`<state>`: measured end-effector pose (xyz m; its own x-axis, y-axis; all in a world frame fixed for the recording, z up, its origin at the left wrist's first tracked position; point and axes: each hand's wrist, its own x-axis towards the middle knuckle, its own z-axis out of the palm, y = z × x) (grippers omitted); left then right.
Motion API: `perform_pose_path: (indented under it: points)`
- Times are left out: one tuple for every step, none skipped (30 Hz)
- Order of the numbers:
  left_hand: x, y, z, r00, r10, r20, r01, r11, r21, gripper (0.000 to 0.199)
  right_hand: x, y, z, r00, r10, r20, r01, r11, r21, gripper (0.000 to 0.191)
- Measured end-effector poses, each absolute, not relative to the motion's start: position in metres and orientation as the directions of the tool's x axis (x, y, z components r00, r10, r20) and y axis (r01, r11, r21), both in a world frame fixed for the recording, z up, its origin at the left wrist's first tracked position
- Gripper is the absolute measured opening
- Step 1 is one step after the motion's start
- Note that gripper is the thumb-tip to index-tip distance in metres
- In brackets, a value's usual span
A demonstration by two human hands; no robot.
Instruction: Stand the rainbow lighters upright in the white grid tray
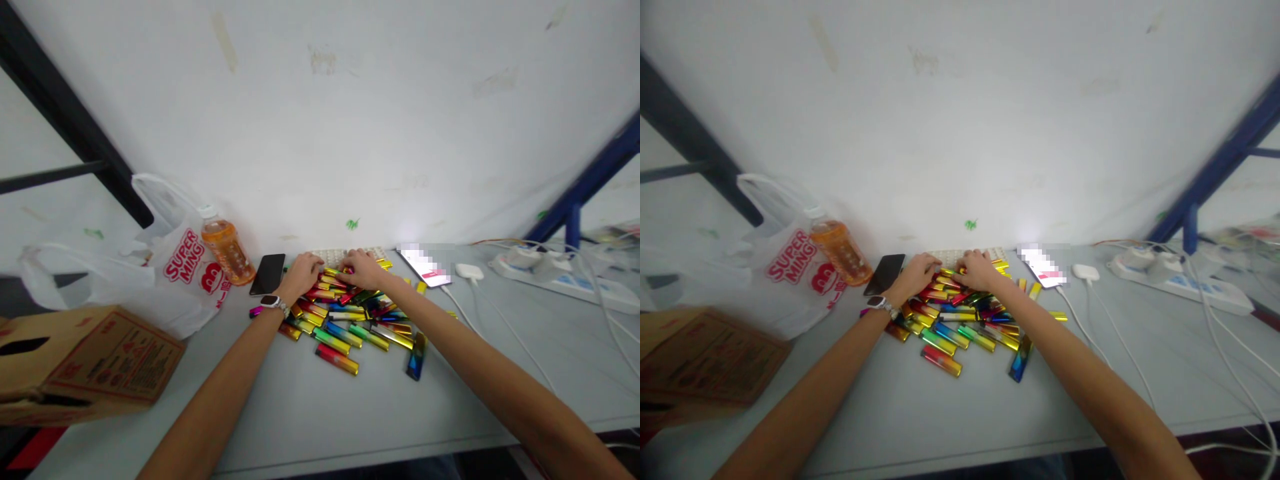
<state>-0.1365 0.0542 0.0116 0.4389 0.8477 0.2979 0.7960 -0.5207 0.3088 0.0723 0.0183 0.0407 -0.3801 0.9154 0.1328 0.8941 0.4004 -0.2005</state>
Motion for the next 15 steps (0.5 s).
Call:
perform_pose_path:
  points:
    - [-0.136,0.054,0.011,0.444,0.844,0.302,0.791,-0.527,0.309,0.031,0.073,0.016,0.039,-0.379,0.913,0.150,0.889,0.404,-0.215,0.041]
    - [-0.136,0.054,0.011,0.450,0.839,0.306,0.785,-0.535,0.311,0.031,0.075,0.014,0.038,-0.350,0.919,0.178,0.892,0.386,-0.234,0.044]
    - [-0.136,0.055,0.010,0.456,0.834,0.309,0.780,-0.542,0.313,0.031,0.077,0.014,0.037,-0.292,0.933,0.209,0.905,0.340,-0.255,0.047]
    - [-0.136,0.055,0.009,0.459,0.832,0.311,0.777,-0.546,0.314,0.031,0.081,0.015,0.036,-0.207,0.951,0.231,0.924,0.267,-0.272,0.051]
    - [-0.136,0.055,0.009,0.458,0.832,0.312,0.776,-0.546,0.315,0.031,0.085,0.018,0.037,-0.106,0.967,0.233,0.943,0.172,-0.285,0.056]
    - [-0.135,0.055,0.008,0.454,0.834,0.314,0.779,-0.542,0.315,0.031,0.089,0.021,0.037,-0.010,0.978,0.211,0.954,0.072,-0.290,0.060]
    - [-0.135,0.056,0.008,0.447,0.837,0.314,0.784,-0.536,0.313,0.030,0.093,0.024,0.038,0.064,0.984,0.167,0.958,-0.014,-0.286,0.064]
    - [-0.135,0.056,0.008,0.441,0.841,0.314,0.789,-0.530,0.311,0.030,0.096,0.028,0.039,0.108,0.988,0.110,0.958,-0.074,-0.277,0.067]
    - [-0.134,0.056,0.008,0.436,0.844,0.313,0.793,-0.525,0.310,0.030,0.098,0.031,0.040,0.121,0.991,0.053,0.958,-0.103,-0.266,0.069]
    - [-0.134,0.056,0.008,0.433,0.846,0.311,0.796,-0.520,0.309,0.029,0.100,0.035,0.040,0.110,0.994,0.008,0.960,-0.104,-0.261,0.072]
    - [-0.134,0.056,0.008,0.430,0.849,0.309,0.800,-0.516,0.305,0.029,0.100,0.038,0.041,0.084,0.996,-0.020,0.961,-0.086,-0.261,0.074]
    - [-0.134,0.056,0.008,0.426,0.851,0.309,0.805,-0.512,0.299,0.029,0.099,0.040,0.042,0.054,0.998,-0.031,0.962,-0.060,-0.265,0.076]
    - [-0.135,0.056,0.008,0.422,0.852,0.311,0.810,-0.508,0.293,0.029,0.097,0.041,0.042,0.028,0.999,-0.032,0.962,-0.036,-0.270,0.078]
    - [-0.135,0.056,0.008,0.420,0.852,0.313,0.813,-0.506,0.288,0.029,0.095,0.042,0.042,0.008,1.000,-0.025,0.962,-0.015,-0.273,0.079]
    - [-0.136,0.056,0.008,0.418,0.853,0.314,0.815,-0.504,0.284,0.029,0.093,0.043,0.042,-0.006,1.000,-0.019,0.962,0.000,-0.275,0.080]
